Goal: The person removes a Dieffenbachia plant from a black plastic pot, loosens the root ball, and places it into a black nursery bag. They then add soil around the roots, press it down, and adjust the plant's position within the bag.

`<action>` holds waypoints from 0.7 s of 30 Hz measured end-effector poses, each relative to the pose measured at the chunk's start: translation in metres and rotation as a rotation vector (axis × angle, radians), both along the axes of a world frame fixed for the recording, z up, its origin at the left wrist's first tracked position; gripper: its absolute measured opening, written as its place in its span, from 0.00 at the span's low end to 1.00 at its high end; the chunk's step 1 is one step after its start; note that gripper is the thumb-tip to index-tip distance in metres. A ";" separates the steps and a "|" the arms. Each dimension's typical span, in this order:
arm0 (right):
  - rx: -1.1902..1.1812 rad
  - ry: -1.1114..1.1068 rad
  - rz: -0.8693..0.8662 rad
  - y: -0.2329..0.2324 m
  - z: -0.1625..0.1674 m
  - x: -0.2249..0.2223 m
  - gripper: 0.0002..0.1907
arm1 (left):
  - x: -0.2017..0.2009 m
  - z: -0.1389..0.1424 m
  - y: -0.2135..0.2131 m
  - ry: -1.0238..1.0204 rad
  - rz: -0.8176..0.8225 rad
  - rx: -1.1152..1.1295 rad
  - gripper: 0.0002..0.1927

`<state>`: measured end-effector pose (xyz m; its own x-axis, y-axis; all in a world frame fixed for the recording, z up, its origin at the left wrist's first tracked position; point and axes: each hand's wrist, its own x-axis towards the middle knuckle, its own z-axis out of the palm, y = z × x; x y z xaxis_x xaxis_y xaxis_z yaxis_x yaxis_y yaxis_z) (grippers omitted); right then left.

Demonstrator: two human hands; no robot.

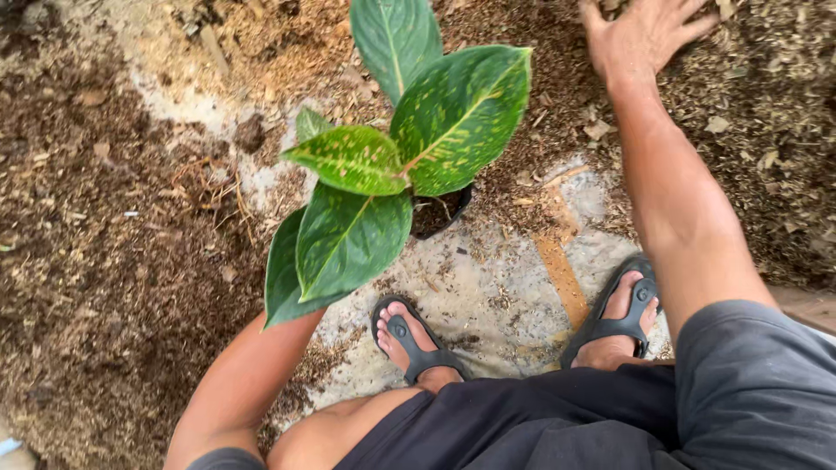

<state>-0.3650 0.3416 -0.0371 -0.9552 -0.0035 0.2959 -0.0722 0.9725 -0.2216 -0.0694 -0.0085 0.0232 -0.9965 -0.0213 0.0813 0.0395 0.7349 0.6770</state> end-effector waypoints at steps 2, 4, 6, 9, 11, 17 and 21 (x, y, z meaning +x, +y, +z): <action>-0.012 -0.120 -0.083 0.004 -0.009 0.007 0.52 | 0.000 0.001 -0.002 0.000 0.004 0.015 0.16; 0.041 -0.405 -0.008 -0.017 -0.028 0.034 0.49 | -0.002 0.002 -0.004 -0.005 0.013 0.023 0.16; 0.008 -0.623 0.090 -0.033 -0.040 0.052 0.49 | -0.003 0.003 -0.005 0.000 0.021 0.028 0.15; 0.129 -0.295 0.211 -0.041 -0.036 0.051 0.52 | 0.000 0.004 -0.007 0.001 0.022 0.030 0.15; 0.097 -0.218 0.269 -0.040 -0.022 0.045 0.54 | 0.002 0.005 -0.008 0.002 0.025 0.024 0.15; 0.392 -0.630 0.683 -0.048 -0.013 0.093 0.55 | 0.002 0.004 -0.002 0.012 0.044 0.015 0.15; 0.357 -0.645 0.606 -0.048 -0.035 0.083 0.41 | 0.009 0.008 0.000 0.031 0.014 0.010 0.15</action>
